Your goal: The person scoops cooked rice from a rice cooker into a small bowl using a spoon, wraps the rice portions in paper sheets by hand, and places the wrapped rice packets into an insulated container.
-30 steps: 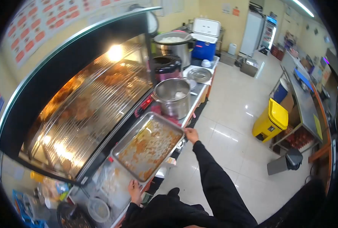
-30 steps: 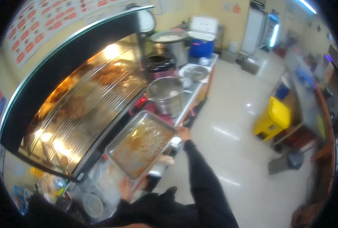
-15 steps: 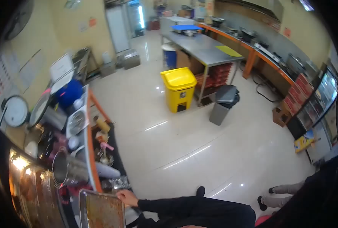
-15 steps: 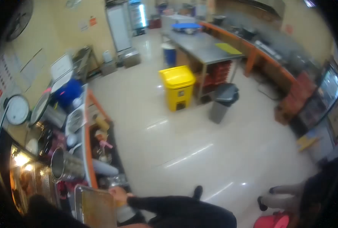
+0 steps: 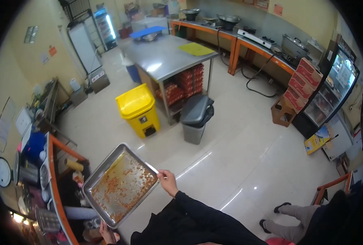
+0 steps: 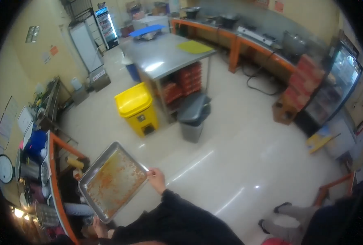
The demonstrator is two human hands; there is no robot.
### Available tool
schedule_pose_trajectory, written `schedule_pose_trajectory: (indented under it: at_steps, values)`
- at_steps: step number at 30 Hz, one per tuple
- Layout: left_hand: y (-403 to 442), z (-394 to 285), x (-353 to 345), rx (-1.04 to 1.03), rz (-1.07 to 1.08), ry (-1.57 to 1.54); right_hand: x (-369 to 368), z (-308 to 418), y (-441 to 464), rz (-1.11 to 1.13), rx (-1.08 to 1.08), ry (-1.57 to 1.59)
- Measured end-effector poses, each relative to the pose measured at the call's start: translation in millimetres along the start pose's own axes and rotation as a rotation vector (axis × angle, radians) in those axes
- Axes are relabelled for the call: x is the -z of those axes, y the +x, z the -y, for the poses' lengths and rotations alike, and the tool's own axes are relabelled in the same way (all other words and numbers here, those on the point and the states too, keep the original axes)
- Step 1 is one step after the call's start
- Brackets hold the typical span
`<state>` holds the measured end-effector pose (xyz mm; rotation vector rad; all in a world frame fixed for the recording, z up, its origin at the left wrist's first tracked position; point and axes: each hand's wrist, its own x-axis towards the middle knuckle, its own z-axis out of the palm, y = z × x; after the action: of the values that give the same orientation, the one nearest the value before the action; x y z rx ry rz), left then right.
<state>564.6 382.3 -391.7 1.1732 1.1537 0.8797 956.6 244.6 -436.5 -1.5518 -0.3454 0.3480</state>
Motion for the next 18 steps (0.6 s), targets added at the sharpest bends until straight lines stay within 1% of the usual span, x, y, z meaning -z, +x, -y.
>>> schedule_pose_trajectory:
  at_steps: [2, 3, 5, 6, 7, 8, 9, 10, 11, 12, 15, 16, 18]
  values:
    - [30.3, 7.3, -82.8, -0.013, 0.140, -0.038, 60.0, -11.6, 65.6, -0.076, -0.033, -0.026]
    - [44.7, 7.9, -131.0, -0.018, 0.255, -0.088, 91.5, -22.6, 100.7, -0.100, -0.019, 0.001]
    - [73.1, 15.7, -224.7, -0.015, 0.264, -0.046, 150.4, -44.5, 171.5, -0.153, 0.025, 0.053]
    - [91.5, 18.4, -276.2, -0.015, 0.277, -0.035, 176.1, -39.5, 203.0, -0.206, -0.034, 0.081]
    - [112.8, 22.9, -327.2, 0.082, 0.211, -0.043, 203.1, -50.0, 243.7, -0.258, 0.003, 0.044]
    - [134.8, 16.2, -389.2, 0.065, 0.304, -0.020, 235.2, -57.9, 283.2, -0.308, 0.026, 0.003]
    - [149.1, 9.2, -484.9, 0.080, 0.390, -0.005, 295.5, -39.0, 343.2, -0.348, -0.003, -0.008]
    - [158.1, 2.6, -538.0, 0.079, 0.469, 0.030, 329.4, -23.1, 370.8, -0.385, -0.040, 0.005]
    - [163.9, 2.3, -589.9, 0.091, 0.520, 0.000, 363.5, -4.9, 399.3, -0.423, -0.071, 0.022]
    - [171.5, 1.5, -642.0, 0.094, 0.573, -0.026, 397.2, 3.6, 427.0, -0.457, -0.054, -0.002]
    - [192.1, -13.2, -783.2, 0.053, 0.688, -0.020, 481.7, 19.0, 503.8, -0.555, -0.019, 0.010]
    - [200.6, -13.6, -831.7, 0.051, 0.719, -0.005, 510.7, 19.8, 537.4, -0.581, -0.011, -0.022]
    - [214.7, -12.3, -927.0, -0.018, 0.776, -0.046, 563.2, 11.0, 604.2, -0.606, -0.016, -0.086]
